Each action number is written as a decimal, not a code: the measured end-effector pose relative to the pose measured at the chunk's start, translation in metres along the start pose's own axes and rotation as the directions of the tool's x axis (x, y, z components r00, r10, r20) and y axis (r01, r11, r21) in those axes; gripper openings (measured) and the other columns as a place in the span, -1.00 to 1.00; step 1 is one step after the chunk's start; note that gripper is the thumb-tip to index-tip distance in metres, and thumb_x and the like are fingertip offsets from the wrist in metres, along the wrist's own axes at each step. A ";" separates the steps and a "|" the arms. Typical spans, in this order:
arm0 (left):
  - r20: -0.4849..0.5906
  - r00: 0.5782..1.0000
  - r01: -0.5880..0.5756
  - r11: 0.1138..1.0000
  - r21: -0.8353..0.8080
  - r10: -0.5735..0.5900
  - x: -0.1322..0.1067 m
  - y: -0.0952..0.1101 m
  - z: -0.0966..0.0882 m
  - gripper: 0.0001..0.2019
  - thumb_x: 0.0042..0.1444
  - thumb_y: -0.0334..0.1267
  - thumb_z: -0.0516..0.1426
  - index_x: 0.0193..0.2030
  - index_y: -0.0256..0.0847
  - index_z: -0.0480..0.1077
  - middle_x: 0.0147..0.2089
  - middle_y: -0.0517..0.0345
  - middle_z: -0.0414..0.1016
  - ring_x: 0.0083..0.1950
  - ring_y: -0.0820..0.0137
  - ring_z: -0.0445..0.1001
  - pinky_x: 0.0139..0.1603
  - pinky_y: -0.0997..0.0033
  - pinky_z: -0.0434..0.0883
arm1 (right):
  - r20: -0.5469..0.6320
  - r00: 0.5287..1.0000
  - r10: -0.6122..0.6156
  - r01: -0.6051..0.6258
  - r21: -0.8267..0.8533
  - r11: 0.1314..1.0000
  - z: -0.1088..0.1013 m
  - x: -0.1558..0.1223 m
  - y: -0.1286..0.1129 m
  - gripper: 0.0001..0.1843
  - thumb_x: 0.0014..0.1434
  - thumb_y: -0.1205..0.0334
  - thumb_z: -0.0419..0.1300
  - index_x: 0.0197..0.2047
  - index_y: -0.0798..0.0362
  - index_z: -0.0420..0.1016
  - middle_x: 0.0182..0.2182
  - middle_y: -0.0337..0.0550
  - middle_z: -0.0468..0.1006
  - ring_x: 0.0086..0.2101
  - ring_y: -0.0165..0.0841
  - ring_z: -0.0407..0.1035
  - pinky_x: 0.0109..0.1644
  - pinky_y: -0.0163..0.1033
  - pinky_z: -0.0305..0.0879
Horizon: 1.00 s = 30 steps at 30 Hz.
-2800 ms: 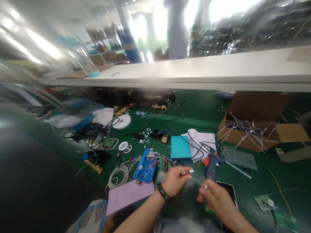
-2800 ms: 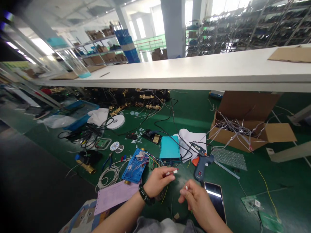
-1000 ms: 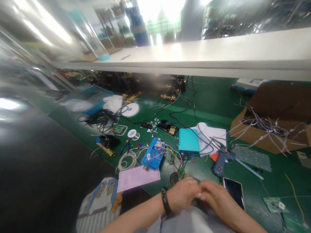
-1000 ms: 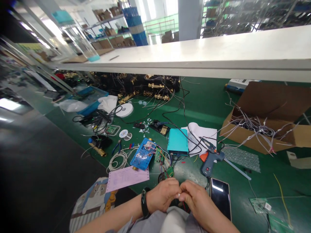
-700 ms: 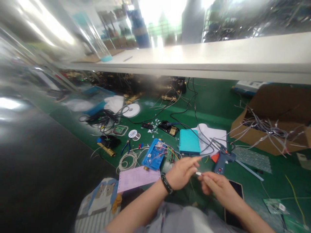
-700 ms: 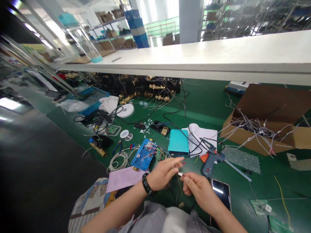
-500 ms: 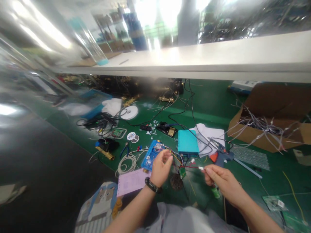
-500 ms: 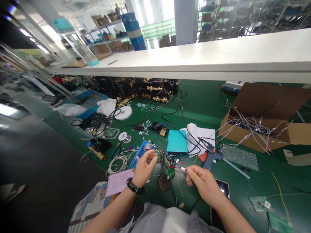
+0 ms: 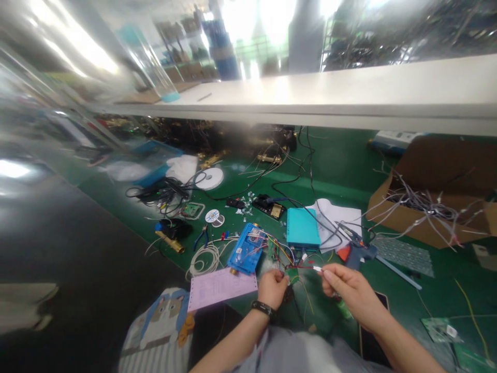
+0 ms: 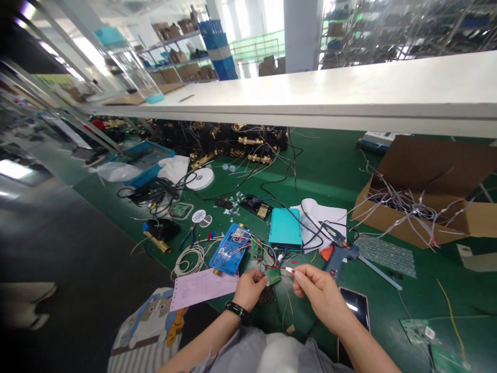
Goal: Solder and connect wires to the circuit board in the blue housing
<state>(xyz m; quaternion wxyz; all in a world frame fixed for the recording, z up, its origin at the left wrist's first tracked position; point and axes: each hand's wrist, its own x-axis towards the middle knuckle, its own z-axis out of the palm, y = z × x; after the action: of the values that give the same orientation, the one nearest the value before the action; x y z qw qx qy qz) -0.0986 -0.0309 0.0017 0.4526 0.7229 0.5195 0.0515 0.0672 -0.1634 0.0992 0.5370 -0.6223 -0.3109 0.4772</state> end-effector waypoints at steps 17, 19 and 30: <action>0.158 0.987 0.029 0.981 -0.189 0.001 0.000 -0.001 -0.052 -0.77 -0.07 -0.17 0.10 -0.60 -0.28 0.28 -0.63 0.29 0.20 -0.56 0.55 0.16 -0.50 0.55 0.14 | -0.044 0.998 0.051 -0.053 -0.051 0.997 -0.013 -0.007 0.031 -0.63 0.23 -0.06 0.02 -0.24 0.10 0.39 -0.46 -0.17 0.42 -0.42 -0.39 0.30 -0.32 -0.30 0.25; 0.188 0.982 0.031 0.977 -0.210 0.009 -0.003 -0.003 -0.059 -0.78 -0.08 -0.17 0.10 -0.58 -0.28 0.29 -0.63 0.30 0.20 -0.56 0.56 0.16 -0.50 0.56 0.14 | -0.031 0.993 0.111 -0.110 0.033 0.993 -0.016 -0.004 0.034 -0.55 0.24 -0.10 -0.02 -0.11 0.12 0.38 -0.34 -0.08 0.47 -0.35 -0.34 0.36 -0.25 -0.25 0.31; 0.172 0.985 0.015 0.966 -0.260 0.031 -0.019 -0.009 -0.130 -0.86 -0.12 -0.25 0.09 -0.54 -0.30 0.29 -0.59 0.32 0.16 -0.54 0.58 0.09 -0.48 0.57 0.07 | 0.266 0.934 0.239 -0.155 -0.301 0.941 0.013 0.069 0.032 -0.64 0.21 0.21 -0.02 0.04 0.16 0.31 -0.32 -0.07 0.47 -0.43 -0.40 0.40 -0.44 -0.30 0.38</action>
<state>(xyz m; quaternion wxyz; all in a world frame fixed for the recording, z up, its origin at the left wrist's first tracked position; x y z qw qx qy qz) -0.1843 0.0326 0.0794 0.5870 0.6611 0.4637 0.0576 0.0750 -0.1040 0.0510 0.3409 -0.6398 -0.3870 0.5697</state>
